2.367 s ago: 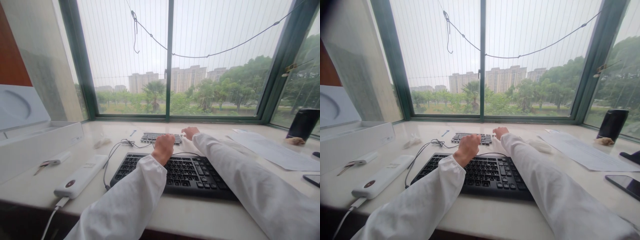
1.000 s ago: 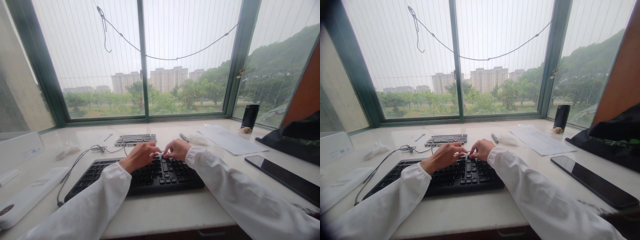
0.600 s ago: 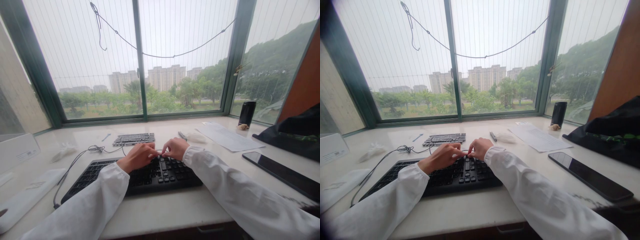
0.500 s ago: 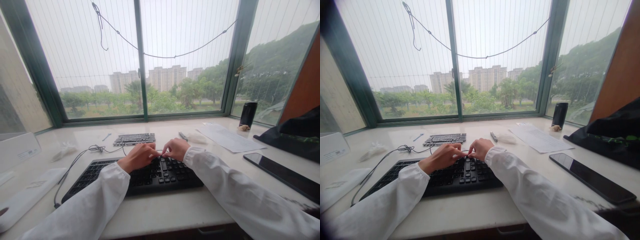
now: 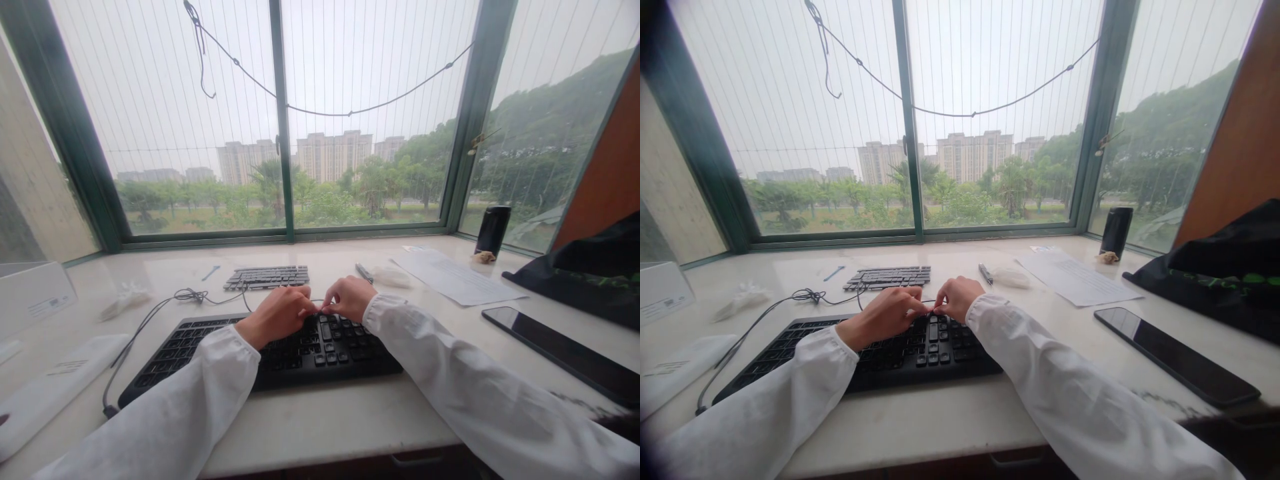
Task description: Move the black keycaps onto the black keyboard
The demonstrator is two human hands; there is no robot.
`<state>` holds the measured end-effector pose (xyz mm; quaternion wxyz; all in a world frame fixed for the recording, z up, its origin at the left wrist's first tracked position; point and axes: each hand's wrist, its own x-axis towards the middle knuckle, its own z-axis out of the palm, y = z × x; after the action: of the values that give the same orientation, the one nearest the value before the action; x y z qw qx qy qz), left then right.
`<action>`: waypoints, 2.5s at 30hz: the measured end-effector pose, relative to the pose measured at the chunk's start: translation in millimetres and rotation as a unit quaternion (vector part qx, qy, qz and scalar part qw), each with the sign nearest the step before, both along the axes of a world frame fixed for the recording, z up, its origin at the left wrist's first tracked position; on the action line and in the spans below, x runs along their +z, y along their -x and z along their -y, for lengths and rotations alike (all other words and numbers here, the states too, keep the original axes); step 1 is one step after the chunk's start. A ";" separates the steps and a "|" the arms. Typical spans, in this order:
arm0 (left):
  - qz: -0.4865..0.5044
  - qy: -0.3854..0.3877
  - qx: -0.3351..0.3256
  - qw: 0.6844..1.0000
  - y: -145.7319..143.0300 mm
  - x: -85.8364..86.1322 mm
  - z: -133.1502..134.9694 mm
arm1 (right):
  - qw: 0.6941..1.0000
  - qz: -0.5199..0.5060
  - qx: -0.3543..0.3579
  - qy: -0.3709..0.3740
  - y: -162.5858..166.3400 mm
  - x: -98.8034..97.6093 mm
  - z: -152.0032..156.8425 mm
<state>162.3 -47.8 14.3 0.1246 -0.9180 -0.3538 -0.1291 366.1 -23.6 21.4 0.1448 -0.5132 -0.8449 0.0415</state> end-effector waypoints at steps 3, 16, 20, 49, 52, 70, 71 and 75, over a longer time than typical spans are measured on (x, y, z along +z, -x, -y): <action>-0.010 -0.005 0.008 1.000 -3.2 0.5 2.1 | 1.000 -0.014 0.004 0.023 -0.7 2.3 1.3; -0.048 -0.009 0.019 0.999 -7.1 6.8 11.0 | 0.982 -0.109 0.033 0.149 -5.7 1.7 -3.8; -0.051 -0.012 0.021 0.998 -9.4 8.1 13.8 | 0.975 -0.130 0.040 0.176 -6.9 -2.4 -8.9; 0.041 -0.040 0.172 0.983 -0.6 7.2 1.8 | 0.981 -0.190 -0.001 0.035 -16.7 10.1 -16.3; 0.050 -0.045 0.205 0.976 4.4 6.7 -2.7 | 0.987 -0.160 0.030 0.016 -12.0 4.7 -13.7; 0.054 -0.028 0.270 0.961 12.8 12.3 -7.9 | 0.994 -0.057 0.077 0.053 -17.1 6.3 -13.2; 0.054 -0.025 0.271 0.961 12.5 12.0 -8.0 | 0.992 -0.063 0.093 0.058 -15.3 6.3 -11.0; 0.050 -0.018 0.270 0.961 12.7 10.8 -8.6 | 0.980 -0.049 0.160 0.111 -9.5 2.8 -6.7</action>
<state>149.7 -39.3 25.2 0.1536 -0.7781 -0.5922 -0.1423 375.6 -16.9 24.2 0.1196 -0.3816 -0.8981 0.1832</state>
